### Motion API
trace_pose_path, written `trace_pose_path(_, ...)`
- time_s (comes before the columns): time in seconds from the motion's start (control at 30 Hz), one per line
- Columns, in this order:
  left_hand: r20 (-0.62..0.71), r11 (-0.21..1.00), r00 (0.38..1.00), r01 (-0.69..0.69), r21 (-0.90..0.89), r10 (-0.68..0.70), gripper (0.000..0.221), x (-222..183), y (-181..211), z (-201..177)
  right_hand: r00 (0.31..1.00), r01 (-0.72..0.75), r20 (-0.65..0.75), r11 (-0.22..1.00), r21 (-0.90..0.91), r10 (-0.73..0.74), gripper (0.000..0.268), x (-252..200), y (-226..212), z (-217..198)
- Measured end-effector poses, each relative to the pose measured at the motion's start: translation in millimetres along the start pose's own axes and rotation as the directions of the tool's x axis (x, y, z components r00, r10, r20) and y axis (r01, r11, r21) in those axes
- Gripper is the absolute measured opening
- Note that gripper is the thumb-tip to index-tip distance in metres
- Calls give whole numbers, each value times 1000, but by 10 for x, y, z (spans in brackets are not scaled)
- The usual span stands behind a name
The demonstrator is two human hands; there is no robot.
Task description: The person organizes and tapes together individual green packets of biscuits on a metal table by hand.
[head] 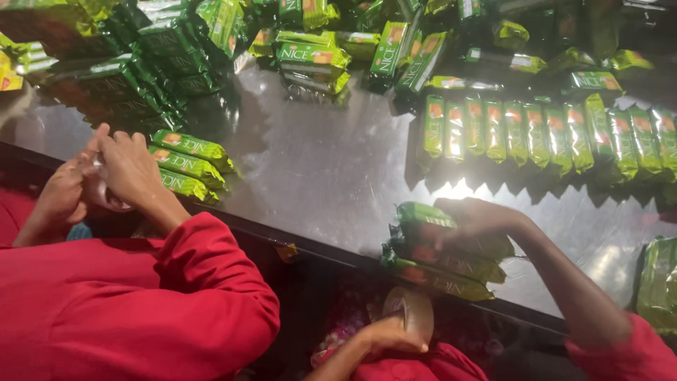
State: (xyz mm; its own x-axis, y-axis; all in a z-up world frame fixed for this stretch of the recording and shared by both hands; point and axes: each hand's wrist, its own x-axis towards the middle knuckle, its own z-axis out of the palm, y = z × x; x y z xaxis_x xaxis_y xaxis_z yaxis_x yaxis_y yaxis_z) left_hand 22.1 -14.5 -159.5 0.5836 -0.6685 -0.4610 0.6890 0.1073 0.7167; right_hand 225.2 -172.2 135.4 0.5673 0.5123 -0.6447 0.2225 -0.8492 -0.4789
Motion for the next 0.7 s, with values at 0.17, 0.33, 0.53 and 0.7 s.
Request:
trace_pose_path(0.17, 116, 967, 964, -248, 61, 240, 58, -417, 652, 133, 968, -249, -112, 894, -373, 223, 75, -1109, -327, 255)
trace_pose_path(0.33, 137, 789, 827, -452, -415, 546, 75, -219, 2045, 100, 515, 283, -423, 613, -737, -746, 54, -1491, -39, 1023)
trace_pose_path(0.53, 131, 857, 850, -488, -165, 510, 71, 845, 3293, 171, 613, -249, -636, 650, -718, -468, 68, -109, 259, 1321)
trace_pose_path(0.7, -194, 897, 889, -436, -75, 416, 49, 973, 2735, 291, 574, -43, -759, 915, -402, -307, 35, 237, 763, 1394)
